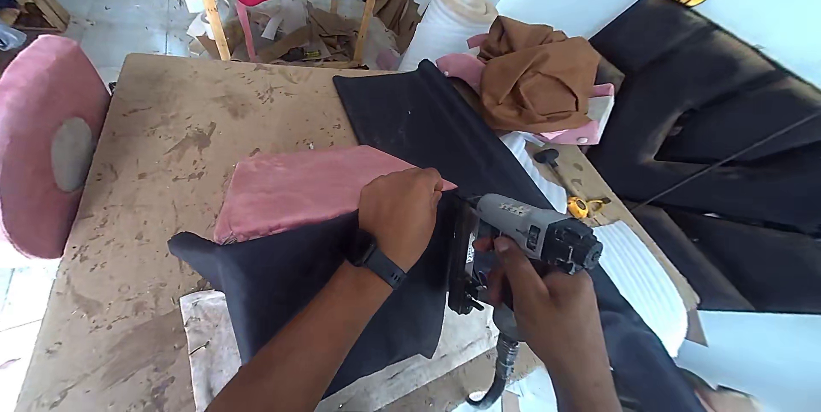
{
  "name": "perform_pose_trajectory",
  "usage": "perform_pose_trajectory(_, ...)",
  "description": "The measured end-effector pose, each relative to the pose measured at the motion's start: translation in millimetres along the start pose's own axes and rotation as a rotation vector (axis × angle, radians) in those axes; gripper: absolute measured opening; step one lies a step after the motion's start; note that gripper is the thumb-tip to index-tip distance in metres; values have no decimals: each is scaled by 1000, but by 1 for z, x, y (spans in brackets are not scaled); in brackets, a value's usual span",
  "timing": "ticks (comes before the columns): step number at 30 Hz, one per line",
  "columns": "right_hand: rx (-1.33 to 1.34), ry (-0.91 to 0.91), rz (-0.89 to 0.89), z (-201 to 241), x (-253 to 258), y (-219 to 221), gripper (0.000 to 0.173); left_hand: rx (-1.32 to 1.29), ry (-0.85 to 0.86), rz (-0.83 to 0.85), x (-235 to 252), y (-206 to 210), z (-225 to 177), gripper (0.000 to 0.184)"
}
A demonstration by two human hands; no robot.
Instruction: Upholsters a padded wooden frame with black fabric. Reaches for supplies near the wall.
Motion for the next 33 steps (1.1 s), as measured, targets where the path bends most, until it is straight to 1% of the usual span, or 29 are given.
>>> perform_pose_trajectory(5, -103, -3, 42, 1, 4, 4, 26, 18, 9, -10, 1, -2, 0, 12)
perform_pose_trajectory(8, -99, 19, 50, 0, 2, 2, 27, 13, 33, 21, -1, -4, -2, 12)
perform_pose_trajectory(9, -76, 18, 50, 1, 2, 2, 27, 11, 52, 45, -3, -6, -1, 13)
perform_pose_trajectory(11, -23, 11, 52, 3, 0, 3, 27, 36, 112, 79, -15, -15, 4, 22)
perform_pose_trajectory(12, 0, 6, 54, 3, -2, 4, 26, 65, 142, 75, -25, -23, 11, 25)
perform_pose_trajectory(14, 35, 4, 59, 2, -8, 5, 25, 143, 161, 45, -49, -41, 36, 23)
perform_pose_trajectory(16, 55, 0, 44, 3, -14, 5, 25, 208, 147, 27, -68, -60, 66, 24)
perform_pose_trajectory(19, 75, -15, 51, 9, -19, 6, 24, 211, 125, 39, -88, -83, 96, 32)
perform_pose_trajectory(22, 94, -11, 54, 13, -17, 12, 23, 215, 107, 21, -98, -94, 118, 36)
perform_pose_trajectory(26, 37, 5, 53, 13, -14, 24, 26, 212, 84, -4, -111, -107, 143, 39)
perform_pose_trajectory(29, -25, 30, 53, 14, -13, 28, 28, 180, 90, -34, -123, -118, 164, 37)
perform_pose_trajectory(33, -41, 42, 29, 21, -13, 31, 27, 104, 61, -76, -136, -129, 196, 38)
Point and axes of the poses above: each hand's wrist, its own x-axis towards the middle knuckle, its own y-axis out of the palm, z = x × y, the point moved 9 cm from there along x, towards the middle knuckle, and after that the axes turned 10 degrees about x, right-handed, at the moved point
